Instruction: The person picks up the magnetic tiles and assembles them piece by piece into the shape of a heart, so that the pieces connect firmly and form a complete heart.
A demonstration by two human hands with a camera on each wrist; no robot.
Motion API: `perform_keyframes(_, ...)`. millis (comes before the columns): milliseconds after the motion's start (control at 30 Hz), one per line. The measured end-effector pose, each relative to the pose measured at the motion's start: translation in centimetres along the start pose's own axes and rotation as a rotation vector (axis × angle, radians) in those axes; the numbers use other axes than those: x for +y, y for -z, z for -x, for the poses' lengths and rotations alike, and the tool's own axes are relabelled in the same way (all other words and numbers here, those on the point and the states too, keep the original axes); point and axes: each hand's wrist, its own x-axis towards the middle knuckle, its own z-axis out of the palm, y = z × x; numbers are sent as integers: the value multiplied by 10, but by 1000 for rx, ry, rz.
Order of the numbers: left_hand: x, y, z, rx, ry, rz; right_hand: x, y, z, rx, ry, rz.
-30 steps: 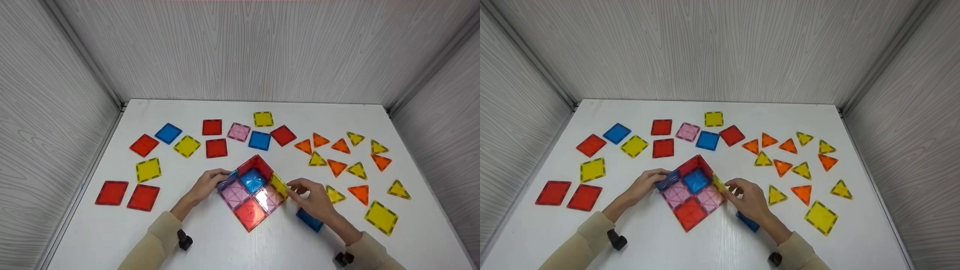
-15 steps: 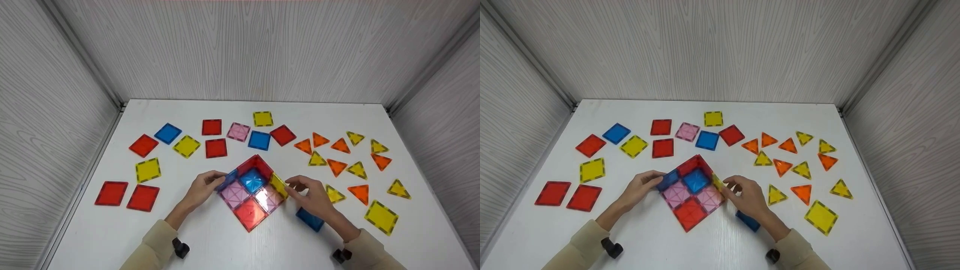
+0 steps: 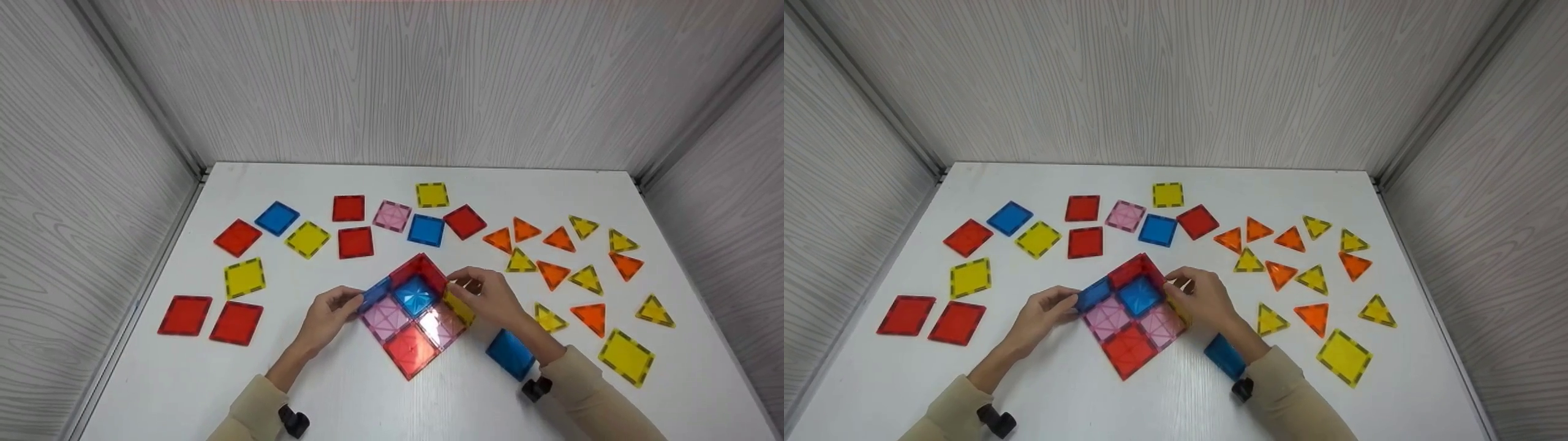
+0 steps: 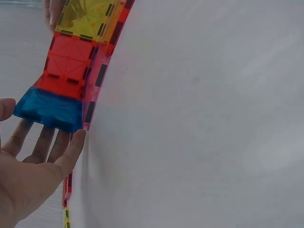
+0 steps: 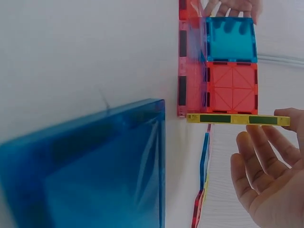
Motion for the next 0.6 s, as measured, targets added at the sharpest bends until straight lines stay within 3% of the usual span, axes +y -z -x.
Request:
perform_keyframes(300,0,-3,-3,29,1,13,2,-3,-2,-6,3,-83)
perform_keyframes(600,3,-6,-21,44,-18,30,3,-3,13,36,-63,-143)
